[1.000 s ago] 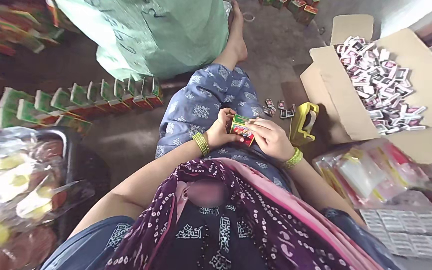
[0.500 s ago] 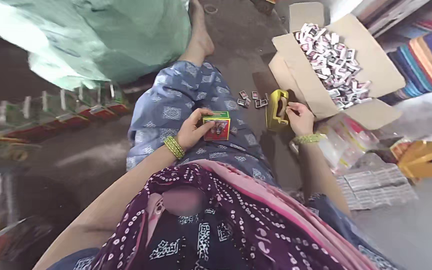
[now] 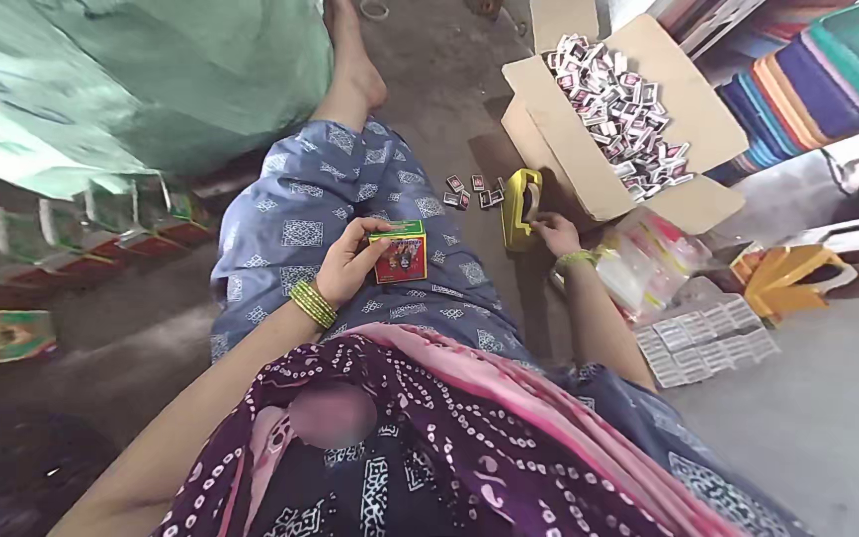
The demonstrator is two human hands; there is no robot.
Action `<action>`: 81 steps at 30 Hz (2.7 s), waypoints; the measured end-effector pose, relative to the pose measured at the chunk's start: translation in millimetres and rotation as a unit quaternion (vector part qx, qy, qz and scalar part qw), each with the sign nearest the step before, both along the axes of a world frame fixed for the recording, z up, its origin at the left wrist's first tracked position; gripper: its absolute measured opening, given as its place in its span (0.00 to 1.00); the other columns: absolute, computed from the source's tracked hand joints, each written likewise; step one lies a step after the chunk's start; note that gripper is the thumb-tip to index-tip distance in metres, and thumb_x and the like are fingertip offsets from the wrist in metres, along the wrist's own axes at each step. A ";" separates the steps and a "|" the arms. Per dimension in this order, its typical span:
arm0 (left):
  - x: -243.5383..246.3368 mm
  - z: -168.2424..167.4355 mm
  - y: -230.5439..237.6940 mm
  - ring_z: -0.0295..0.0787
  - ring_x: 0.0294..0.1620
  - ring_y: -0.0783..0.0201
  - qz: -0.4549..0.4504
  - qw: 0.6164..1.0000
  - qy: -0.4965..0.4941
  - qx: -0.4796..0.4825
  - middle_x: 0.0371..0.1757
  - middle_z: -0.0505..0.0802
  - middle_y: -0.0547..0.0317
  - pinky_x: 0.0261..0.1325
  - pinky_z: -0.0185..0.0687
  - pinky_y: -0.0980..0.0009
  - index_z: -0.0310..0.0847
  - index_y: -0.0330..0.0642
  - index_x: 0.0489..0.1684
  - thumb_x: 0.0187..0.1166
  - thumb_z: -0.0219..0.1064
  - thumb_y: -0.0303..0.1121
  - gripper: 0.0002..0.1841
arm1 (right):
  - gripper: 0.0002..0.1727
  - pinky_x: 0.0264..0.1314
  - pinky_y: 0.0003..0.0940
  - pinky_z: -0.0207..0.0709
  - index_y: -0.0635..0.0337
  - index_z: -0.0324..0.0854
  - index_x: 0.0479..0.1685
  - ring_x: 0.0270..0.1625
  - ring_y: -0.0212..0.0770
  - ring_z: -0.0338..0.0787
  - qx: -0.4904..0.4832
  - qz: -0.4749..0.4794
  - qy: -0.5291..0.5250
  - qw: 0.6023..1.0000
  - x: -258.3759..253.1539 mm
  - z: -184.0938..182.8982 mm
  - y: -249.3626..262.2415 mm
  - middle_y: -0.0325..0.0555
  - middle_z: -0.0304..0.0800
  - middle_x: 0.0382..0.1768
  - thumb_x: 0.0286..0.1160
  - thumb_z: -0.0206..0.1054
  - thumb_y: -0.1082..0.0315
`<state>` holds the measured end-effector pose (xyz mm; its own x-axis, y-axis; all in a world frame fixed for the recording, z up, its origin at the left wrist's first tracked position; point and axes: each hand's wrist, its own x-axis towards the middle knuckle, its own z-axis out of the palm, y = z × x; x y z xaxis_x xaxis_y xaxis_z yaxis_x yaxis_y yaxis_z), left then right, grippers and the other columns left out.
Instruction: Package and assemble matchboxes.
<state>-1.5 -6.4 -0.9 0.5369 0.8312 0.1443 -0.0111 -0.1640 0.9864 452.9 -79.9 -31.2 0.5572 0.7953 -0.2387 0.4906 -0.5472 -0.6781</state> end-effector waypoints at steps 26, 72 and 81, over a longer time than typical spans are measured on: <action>-0.2 -9.7 3.6 0.91 0.54 0.62 0.007 0.998 -0.026 0.055 0.72 0.83 0.51 0.55 0.92 0.61 0.76 0.39 0.69 0.87 0.59 0.33 0.17 | 0.16 0.73 0.62 0.73 0.57 0.93 0.53 0.67 0.57 0.87 -0.095 -0.064 -0.108 0.988 -34.6 10.0 -26.8 0.56 0.93 0.57 0.76 0.75 0.55; -9.6 15.4 6.7 0.90 0.63 0.55 0.024 0.999 -0.042 -0.007 0.66 0.87 0.40 0.68 0.88 0.57 0.68 0.27 0.73 0.67 0.74 0.29 0.33 | 0.29 0.63 0.32 0.86 0.64 0.83 0.64 0.57 0.31 0.91 0.203 0.365 0.071 0.906 -243.7 65.7 33.1 0.45 0.93 0.55 0.70 0.77 0.52; -134.3 27.4 92.6 0.86 0.68 0.49 0.421 0.862 0.281 0.032 0.73 0.83 0.40 0.71 0.83 0.51 0.83 0.39 0.66 0.77 0.67 0.33 0.19 | 0.33 0.59 0.39 0.91 0.64 0.81 0.67 0.56 0.39 0.93 0.178 0.215 0.214 0.936 -234.3 74.7 27.9 0.48 0.92 0.55 0.63 0.81 0.54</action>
<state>-135.7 86.3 26.6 -0.2532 0.9601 0.1189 0.6151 0.0650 0.7857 218.7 -52.0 43.5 0.0805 0.9958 -0.0431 0.2557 -0.0624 -0.9647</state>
